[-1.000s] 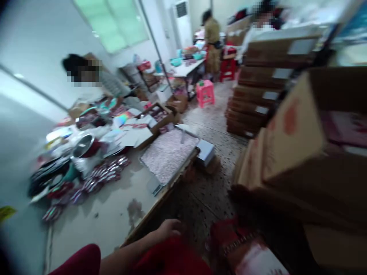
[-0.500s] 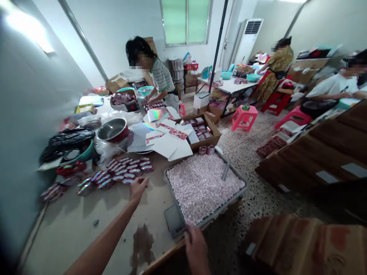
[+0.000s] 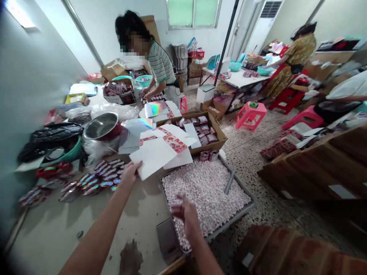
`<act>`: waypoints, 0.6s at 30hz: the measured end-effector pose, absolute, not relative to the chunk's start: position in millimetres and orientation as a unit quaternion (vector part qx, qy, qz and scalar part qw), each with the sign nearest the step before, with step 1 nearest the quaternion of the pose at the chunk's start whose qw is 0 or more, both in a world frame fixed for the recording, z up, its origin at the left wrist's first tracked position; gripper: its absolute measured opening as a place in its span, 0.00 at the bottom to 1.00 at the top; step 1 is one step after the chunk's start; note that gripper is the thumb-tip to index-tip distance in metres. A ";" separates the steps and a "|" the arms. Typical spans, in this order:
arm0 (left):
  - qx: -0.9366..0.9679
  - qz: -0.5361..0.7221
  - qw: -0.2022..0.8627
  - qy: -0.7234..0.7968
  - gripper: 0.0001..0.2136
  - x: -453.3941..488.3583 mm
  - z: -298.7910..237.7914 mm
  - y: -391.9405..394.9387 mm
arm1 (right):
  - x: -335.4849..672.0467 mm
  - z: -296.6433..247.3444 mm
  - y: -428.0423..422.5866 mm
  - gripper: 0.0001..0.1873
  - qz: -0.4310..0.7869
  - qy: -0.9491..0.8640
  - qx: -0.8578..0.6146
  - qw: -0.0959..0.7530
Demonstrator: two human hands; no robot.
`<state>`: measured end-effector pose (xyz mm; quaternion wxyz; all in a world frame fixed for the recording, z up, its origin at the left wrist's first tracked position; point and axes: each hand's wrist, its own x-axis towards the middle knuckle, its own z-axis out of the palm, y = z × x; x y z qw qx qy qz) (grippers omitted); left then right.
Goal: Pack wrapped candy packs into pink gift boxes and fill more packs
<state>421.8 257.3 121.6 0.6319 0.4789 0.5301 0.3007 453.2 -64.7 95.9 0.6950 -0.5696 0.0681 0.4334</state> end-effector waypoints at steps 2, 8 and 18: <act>0.446 0.301 0.650 0.537 0.23 355.0 117.6 239.7 | 508.6 118.0 -38.7 0.44 0.462 0.074 -0.476 0.744; 0.399 0.389 0.592 0.582 0.31 172.6 116.3 174.9 | 584.2 149.8 5.3 0.42 0.248 -0.075 -0.653 0.712; 0.666 0.360 0.287 0.587 0.18 12.5 244.5 64.5 | 493.8 190.6 130.4 0.39 0.782 -0.182 -0.409 0.435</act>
